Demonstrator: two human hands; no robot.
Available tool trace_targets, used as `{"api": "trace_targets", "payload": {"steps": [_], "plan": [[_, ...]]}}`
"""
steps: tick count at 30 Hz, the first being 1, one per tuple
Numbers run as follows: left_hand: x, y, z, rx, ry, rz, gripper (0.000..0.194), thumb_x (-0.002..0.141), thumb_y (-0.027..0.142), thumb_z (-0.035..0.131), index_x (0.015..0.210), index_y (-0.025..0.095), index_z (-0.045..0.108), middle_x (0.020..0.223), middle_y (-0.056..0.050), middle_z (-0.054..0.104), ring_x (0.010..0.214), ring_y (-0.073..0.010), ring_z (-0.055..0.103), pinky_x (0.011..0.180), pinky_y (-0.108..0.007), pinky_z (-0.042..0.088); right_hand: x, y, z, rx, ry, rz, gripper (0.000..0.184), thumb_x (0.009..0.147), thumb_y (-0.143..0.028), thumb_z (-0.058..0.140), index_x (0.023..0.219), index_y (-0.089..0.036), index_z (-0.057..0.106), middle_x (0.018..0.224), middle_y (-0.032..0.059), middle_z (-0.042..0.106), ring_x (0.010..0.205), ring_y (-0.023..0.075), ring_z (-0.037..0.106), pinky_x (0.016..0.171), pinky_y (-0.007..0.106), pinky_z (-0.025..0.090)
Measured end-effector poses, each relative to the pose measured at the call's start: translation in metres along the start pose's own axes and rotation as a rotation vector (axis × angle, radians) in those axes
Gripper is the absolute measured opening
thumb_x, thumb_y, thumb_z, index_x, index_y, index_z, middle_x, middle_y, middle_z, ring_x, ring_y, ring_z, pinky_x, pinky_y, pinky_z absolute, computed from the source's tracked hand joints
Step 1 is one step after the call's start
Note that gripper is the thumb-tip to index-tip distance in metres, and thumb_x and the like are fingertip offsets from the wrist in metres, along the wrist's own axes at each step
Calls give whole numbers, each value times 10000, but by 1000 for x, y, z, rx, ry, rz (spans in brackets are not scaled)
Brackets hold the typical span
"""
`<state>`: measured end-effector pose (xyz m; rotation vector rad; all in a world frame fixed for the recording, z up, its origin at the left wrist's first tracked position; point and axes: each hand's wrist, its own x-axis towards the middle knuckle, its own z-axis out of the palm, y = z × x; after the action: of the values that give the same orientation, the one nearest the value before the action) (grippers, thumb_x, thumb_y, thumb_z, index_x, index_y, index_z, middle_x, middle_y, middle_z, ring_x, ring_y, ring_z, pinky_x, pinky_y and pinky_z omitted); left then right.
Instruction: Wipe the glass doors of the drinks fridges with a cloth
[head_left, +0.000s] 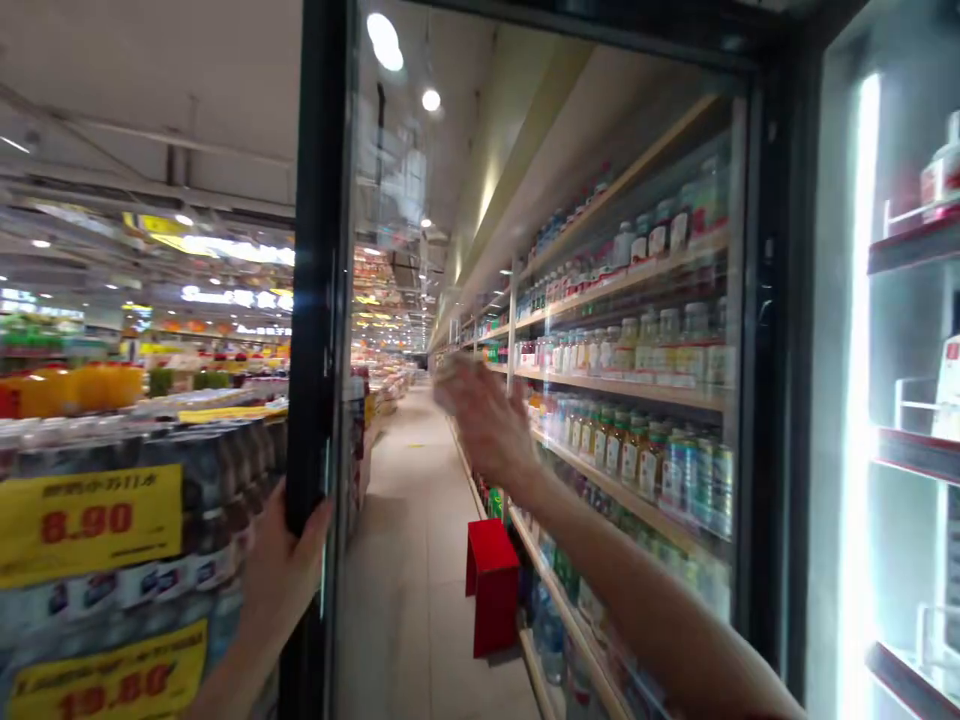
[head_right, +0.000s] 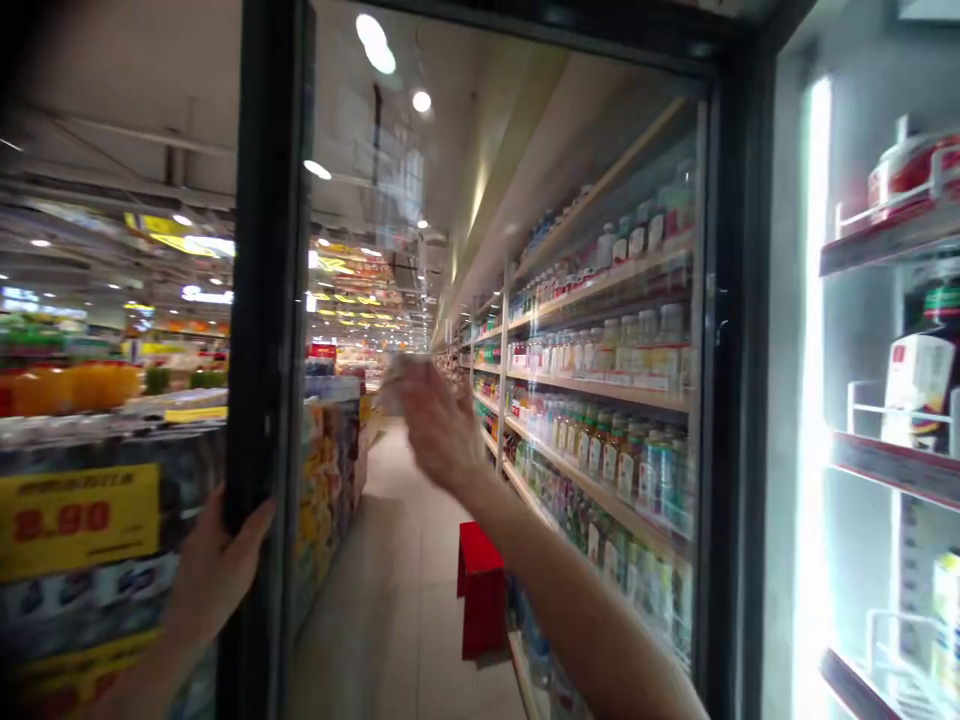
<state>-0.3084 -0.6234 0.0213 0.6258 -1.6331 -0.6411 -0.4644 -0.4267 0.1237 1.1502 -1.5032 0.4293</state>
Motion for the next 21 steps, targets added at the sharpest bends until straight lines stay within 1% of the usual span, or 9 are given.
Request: {"api": "trace_targets", "payload": {"steps": [3,5,6,8,11,13,17,19,21], "plan": [[-4,-1,5,65,50,133,618,815,475,423,1327,133,367,1213,-153,534,1125,-322,512,945,-477,416,5,83,-27,-153,263,533,512,882,-198,307,1394,-198,307,1490,82,257,1394,261,140,1080,595,120],[-9,12,11,99,163,372,649,825,423,436,1371,105,288,1367,-185,396,1266,-316,387,1034,-470,335,9,92,-30,-178,380,700,523,898,-247,276,1409,-134,276,1489,137,235,1394,290,124,1066,597,164],[-12,22,15,123,206,513,648,829,389,446,1384,110,263,1419,-181,330,1317,-301,319,1071,-463,285,10,79,-23,-168,373,662,526,901,-261,271,1406,-115,282,1486,147,239,1392,291,133,1070,577,181],[-16,43,24,175,199,755,615,845,326,446,1395,136,247,1461,-156,274,1364,-263,237,1108,-446,215,8,31,-1,-113,236,376,515,897,-260,289,1392,-121,325,1480,124,271,1386,266,171,1093,515,193],[-15,64,35,273,118,865,570,879,304,402,1400,136,243,1452,-154,301,1379,-238,198,1114,-442,189,1,-26,14,-13,55,-79,495,876,-205,331,1368,-221,377,1453,45,350,1375,210,223,1112,480,160],[-12,64,39,357,115,869,570,889,328,388,1404,142,230,1463,-147,279,1389,-234,156,1114,-443,183,0,-19,0,-14,107,11,505,872,-185,307,1372,-204,373,1447,81,352,1370,222,240,1094,518,140],[-10,53,36,455,116,915,606,899,398,345,1413,117,189,1465,-150,271,1398,-227,101,1115,-445,180,15,47,-20,5,437,500,588,869,-429,292,1379,-140,346,1484,140,244,1387,286,156,1008,585,148],[-13,53,34,481,132,918,616,905,425,313,1413,102,184,1469,-152,262,1401,-226,74,1118,-448,171,21,45,-14,48,448,492,654,849,-503,291,1380,-125,335,1495,126,221,1391,298,113,995,589,150],[-16,54,34,507,126,908,615,910,441,276,1413,98,189,1477,-147,243,1403,-219,48,1120,-447,166,17,12,-5,135,320,298,585,876,-456,279,1376,-162,355,1481,92,280,1399,244,122,1063,537,118]]}}
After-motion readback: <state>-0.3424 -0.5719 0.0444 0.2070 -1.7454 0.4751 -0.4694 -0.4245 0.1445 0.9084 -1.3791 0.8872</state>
